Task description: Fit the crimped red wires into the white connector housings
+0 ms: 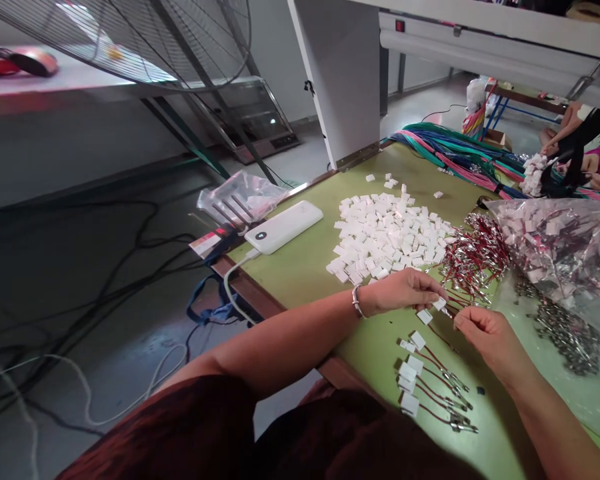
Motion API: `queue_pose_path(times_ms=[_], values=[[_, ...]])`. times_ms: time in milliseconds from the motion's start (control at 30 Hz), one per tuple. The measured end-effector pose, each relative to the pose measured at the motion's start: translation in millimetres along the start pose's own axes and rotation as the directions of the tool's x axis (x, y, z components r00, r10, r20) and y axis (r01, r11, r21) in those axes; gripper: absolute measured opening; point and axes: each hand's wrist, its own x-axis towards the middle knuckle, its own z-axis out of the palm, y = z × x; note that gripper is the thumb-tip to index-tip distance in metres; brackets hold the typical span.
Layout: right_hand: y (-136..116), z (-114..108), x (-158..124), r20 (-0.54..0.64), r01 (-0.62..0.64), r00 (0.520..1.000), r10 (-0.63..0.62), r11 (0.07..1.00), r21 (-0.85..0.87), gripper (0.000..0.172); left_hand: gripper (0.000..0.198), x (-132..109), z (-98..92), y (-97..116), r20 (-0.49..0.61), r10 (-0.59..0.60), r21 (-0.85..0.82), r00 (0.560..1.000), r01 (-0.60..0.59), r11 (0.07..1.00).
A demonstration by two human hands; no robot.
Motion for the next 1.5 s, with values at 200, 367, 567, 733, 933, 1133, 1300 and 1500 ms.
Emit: queue_pose_path(times_ms=[200,367,567,733,933,1133,1300,1500], values=[[1,0,0,0.004,-0.007,1.0,0.007,0.999,-0.04,0.026,0.018,-1,2.1,2,0.001,-0.026,-0.013,1.0,0.026,1.0],[-1,1,1,-0.009,-0.041,0.999,0.041,0.999,-0.022,0.028,0.021,-1,4.8,4,0.018,-0.05,-0.002,0.999,0.05,0.999],[-12,14,-3,-0.075,0.05,0.996,-0.058,0.993,-0.103,0.033,0.017,1,14.5,-3,-0.026,-0.07,-0.033,0.997,0.069,0.997],[-10,15,-2,-0.073,0.114,0.989,-0.127,0.981,-0.155,0.033,0.016,-1,20.1,-4,0.005,-0.074,-0.039,0.997,0.074,0.997],[-2,14,-3,0.121,0.168,0.982,-0.147,0.967,-0.19,0.029,0.026,-10,-14.6,22,-0.226,0.361,0.652,0.905,-0.135,0.746],[2,4,-2,0.121,0.251,0.968,-0.221,0.886,-0.39,0.033,0.015,-10,-37.6,21,-0.214,0.454,0.906,0.865,0.002,0.423],[13,-16,7,-0.05,0.154,0.972,-0.229,0.784,-0.602,0.024,0.018,0,-25.8,11,-0.119,0.319,0.971,0.94,0.043,0.234],[20,-4,7,-0.016,0.103,0.982,-0.19,0.6,-0.793,0.015,0.02,6,-25.1,5,-0.093,0.29,0.985,0.953,0.045,0.169]])
